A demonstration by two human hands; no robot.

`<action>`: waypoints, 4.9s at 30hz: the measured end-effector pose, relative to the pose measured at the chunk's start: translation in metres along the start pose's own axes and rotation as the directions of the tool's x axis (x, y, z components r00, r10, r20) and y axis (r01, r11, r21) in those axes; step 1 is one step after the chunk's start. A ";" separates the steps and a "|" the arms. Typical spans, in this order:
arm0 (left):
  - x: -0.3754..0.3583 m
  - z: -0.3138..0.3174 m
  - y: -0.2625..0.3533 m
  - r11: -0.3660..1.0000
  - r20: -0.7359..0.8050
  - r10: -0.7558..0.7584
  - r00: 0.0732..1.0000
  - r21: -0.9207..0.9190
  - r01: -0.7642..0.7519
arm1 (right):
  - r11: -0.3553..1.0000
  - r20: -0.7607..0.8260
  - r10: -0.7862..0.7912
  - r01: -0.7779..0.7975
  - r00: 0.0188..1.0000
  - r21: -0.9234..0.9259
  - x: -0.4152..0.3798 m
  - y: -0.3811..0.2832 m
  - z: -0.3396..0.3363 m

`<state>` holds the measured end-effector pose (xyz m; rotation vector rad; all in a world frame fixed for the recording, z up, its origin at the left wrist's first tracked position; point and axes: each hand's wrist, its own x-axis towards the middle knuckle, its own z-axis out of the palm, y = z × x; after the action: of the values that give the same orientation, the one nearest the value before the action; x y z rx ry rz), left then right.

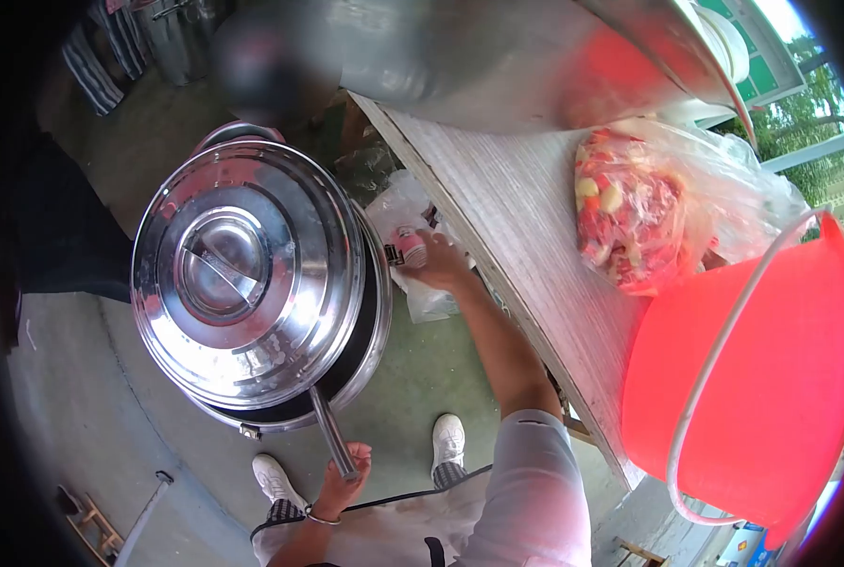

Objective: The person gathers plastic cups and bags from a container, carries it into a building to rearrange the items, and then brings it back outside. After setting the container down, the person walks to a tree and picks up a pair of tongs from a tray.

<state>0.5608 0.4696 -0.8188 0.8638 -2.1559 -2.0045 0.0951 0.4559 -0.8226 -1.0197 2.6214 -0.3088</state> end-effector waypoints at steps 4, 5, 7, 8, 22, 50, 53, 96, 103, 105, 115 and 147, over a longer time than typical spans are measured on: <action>-0.001 0.006 -0.011 0.998 0.016 0.061 0.998 0.003 -0.061 | 0.988 0.106 0.099 -0.085 0.989 -0.132 -0.007 -0.009 0.019; -0.002 0.004 -0.012 0.998 0.017 0.051 0.999 0.021 -0.052 | 0.989 0.146 0.133 -0.121 0.980 -0.087 -0.006 -0.009 0.014; -0.005 0.000 -0.009 0.998 0.034 0.025 0.999 0.050 -0.026 | 0.982 0.072 0.181 -0.185 0.981 0.048 0.000 0.015 0.009; -0.008 -0.003 -0.011 0.998 0.036 0.016 0.999 0.063 -0.018 | 0.971 0.033 0.210 -0.213 0.977 0.109 0.002 0.031 0.002; 0.000 0.000 0.004 0.986 -0.005 -0.144 0.990 -0.081 0.143 | 0.932 -0.484 0.351 -0.351 0.801 0.096 0.013 0.104 -0.048; 0.011 -0.018 0.024 0.983 0.033 -0.085 0.996 -0.163 0.089 | 0.824 0.016 -0.294 0.262 0.956 -0.502 0.063 0.036 0.047; 0.011 -0.014 0.018 0.989 -0.008 -0.049 0.999 -0.143 0.048 | 0.926 0.273 -0.272 0.328 0.923 -0.186 0.081 0.048 0.097; 0.005 -0.019 -0.003 0.991 0.090 -0.077 0.993 -0.106 0.086 | 0.977 -0.323 0.048 -0.111 0.945 -0.180 0.055 0.025 0.125; 0.015 -0.041 0.045 0.992 0.063 -0.085 0.994 -0.090 0.090 | 0.993 -0.631 0.068 -0.116 0.773 -0.035 0.055 0.073 0.038; 0.015 -0.042 0.042 0.989 0.049 -0.088 0.995 -0.118 0.093 | 0.966 -0.579 0.257 -0.217 0.774 0.138 0.069 0.081 0.043; 0.013 -0.039 0.046 0.997 0.068 -0.012 0.998 -0.072 0.017 | 0.976 -0.492 0.217 -0.188 0.843 0.109 0.092 0.045 0.077; 0.024 -0.042 0.045 0.996 0.120 -0.029 0.992 -0.083 0.039 | 0.628 -0.246 0.610 -0.269 0.753 0.730 0.085 0.100 0.143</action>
<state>0.5423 0.4206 -0.7783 0.7942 -2.1095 -2.2006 0.0255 0.4576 -1.0035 0.0088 2.6736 -1.3917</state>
